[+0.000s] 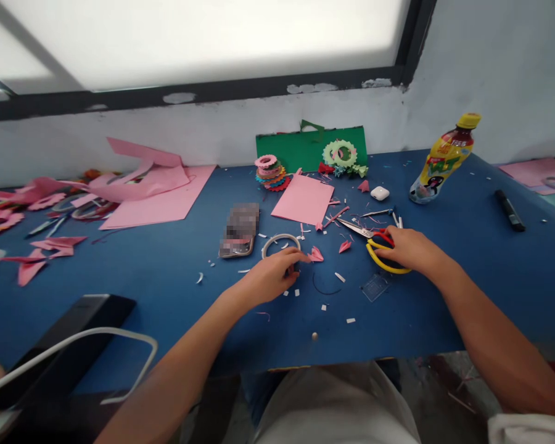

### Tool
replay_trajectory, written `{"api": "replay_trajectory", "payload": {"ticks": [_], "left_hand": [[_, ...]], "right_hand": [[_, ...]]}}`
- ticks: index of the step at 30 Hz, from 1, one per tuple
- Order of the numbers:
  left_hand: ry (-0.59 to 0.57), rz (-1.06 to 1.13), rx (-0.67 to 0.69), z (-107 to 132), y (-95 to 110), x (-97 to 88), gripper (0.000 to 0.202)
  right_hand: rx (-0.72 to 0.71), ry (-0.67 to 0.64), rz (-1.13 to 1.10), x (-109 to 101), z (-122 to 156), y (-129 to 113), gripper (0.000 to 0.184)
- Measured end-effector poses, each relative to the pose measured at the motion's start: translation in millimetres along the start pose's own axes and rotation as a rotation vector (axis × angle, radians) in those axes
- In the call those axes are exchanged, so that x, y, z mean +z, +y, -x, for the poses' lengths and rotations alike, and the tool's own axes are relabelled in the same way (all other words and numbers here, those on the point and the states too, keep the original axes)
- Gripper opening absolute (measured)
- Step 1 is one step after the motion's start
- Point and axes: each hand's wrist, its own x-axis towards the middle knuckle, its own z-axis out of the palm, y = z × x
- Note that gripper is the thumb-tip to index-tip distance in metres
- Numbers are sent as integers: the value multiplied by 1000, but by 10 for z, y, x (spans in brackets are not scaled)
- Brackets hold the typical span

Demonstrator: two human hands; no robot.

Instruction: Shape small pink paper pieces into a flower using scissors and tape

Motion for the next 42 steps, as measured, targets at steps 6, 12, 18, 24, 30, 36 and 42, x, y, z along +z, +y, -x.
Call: {"api": "replay_trajectory", "payload": {"ticks": [6, 12, 18, 24, 30, 36, 42], "left_hand": [[203, -32, -234, -164, 103, 85, 32], [149, -76, -291, -425, 132, 79, 26], [133, -75, -357, -531, 171, 53, 22], [197, 12, -341, -516, 168, 78, 18], [272, 197, -197, -261, 349, -40, 14], [292, 323, -147, -107, 373, -3, 14], [270, 365, -141, -140, 245, 71, 16]], "right_hand": [[20, -17, 35, -8, 12, -9, 46], [26, -23, 60, -14, 32, -34, 44], [31, -31, 57, -15, 44, -47, 44], [45, -17, 69, -29, 70, -71, 43], [26, 63, 104, -41, 195, -177, 37], [0, 237, 79, -32, 117, -115, 38], [159, 296, -22, 14, -191, 244, 39]]}}
